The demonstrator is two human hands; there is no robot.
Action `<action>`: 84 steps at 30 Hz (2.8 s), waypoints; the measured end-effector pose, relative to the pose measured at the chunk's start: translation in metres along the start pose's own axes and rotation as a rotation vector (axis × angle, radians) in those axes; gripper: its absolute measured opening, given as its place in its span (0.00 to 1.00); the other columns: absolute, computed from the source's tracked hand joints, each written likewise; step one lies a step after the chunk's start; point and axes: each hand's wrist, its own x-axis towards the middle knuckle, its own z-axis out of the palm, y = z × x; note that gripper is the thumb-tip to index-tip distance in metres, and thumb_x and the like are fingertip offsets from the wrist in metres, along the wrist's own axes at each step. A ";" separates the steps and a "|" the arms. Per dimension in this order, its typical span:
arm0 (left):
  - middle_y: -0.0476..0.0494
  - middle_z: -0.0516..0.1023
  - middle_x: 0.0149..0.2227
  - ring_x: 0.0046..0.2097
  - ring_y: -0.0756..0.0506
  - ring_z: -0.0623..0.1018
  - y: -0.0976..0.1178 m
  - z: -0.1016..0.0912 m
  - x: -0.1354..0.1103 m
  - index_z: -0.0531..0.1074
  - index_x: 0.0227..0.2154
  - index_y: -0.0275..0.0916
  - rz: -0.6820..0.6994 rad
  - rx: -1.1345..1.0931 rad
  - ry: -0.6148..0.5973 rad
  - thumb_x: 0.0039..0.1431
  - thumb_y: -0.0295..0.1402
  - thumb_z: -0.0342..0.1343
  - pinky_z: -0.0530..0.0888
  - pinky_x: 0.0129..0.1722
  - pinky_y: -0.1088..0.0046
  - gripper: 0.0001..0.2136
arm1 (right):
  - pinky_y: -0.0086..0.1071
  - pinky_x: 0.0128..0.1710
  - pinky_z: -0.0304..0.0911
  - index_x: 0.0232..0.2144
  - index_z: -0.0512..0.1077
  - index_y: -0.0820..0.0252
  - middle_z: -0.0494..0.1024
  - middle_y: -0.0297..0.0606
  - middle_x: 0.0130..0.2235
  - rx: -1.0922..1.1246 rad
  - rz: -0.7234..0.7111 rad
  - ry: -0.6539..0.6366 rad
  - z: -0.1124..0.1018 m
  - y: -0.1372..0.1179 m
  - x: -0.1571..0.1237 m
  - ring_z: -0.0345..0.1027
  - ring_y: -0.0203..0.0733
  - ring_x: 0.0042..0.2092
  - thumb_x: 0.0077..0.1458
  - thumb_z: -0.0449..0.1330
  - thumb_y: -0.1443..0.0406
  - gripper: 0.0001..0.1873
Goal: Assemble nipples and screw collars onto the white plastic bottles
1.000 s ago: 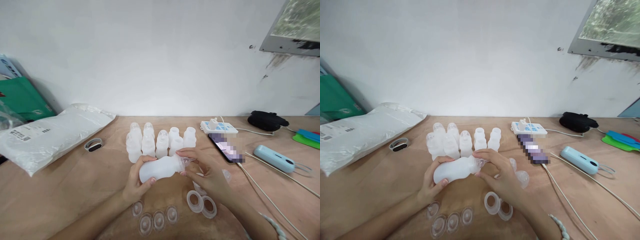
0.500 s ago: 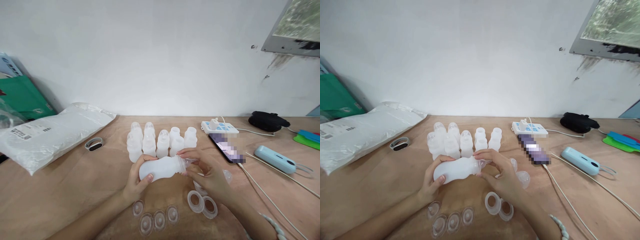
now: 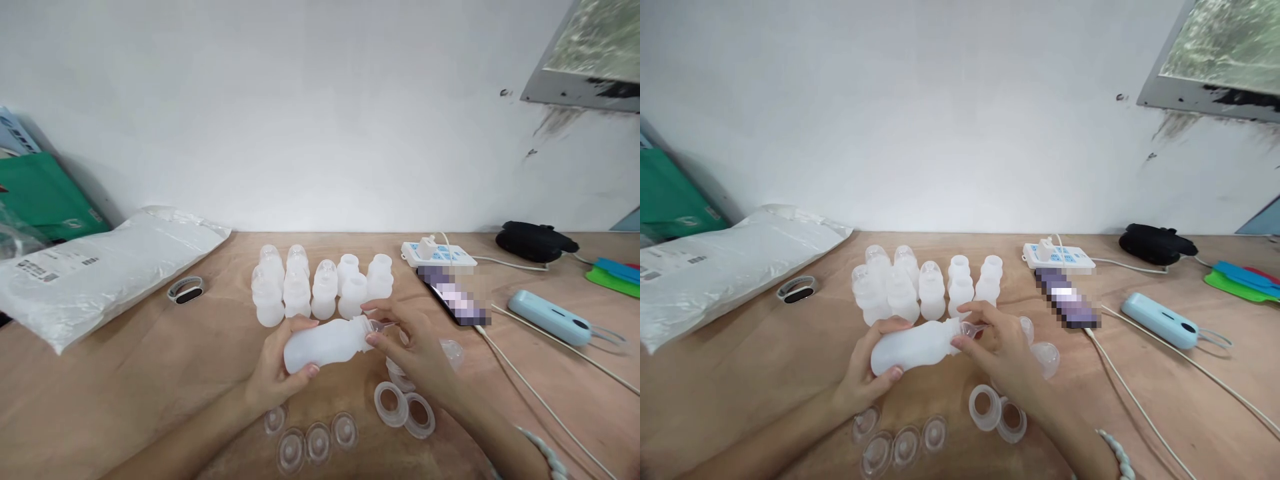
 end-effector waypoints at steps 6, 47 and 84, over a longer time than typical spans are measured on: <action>0.45 0.79 0.41 0.41 0.42 0.80 0.002 0.001 0.001 0.67 0.51 0.45 0.071 0.040 -0.033 0.64 0.44 0.58 0.76 0.38 0.70 0.17 | 0.30 0.23 0.58 0.29 0.75 0.58 0.76 0.34 0.23 0.158 0.151 -0.068 0.005 0.010 0.001 0.66 0.38 0.24 0.58 0.61 0.48 0.19; 0.45 0.80 0.36 0.35 0.43 0.81 0.003 0.000 0.003 0.70 0.44 0.42 -0.016 0.143 -0.044 0.57 0.37 0.60 0.76 0.32 0.71 0.13 | 0.41 0.43 0.62 0.45 0.80 0.51 0.80 0.39 0.40 -0.411 -0.048 -0.293 -0.008 -0.005 0.006 0.71 0.52 0.44 0.47 0.73 0.61 0.21; 0.35 0.83 0.42 0.37 0.40 0.85 -0.001 -0.002 0.002 0.68 0.55 0.40 0.392 0.469 -0.137 0.65 0.40 0.58 0.82 0.36 0.66 0.18 | 0.25 0.14 0.45 0.21 0.67 0.57 0.65 0.26 0.12 0.350 0.381 -0.359 0.008 0.013 0.004 0.53 0.30 0.14 0.57 0.58 0.47 0.23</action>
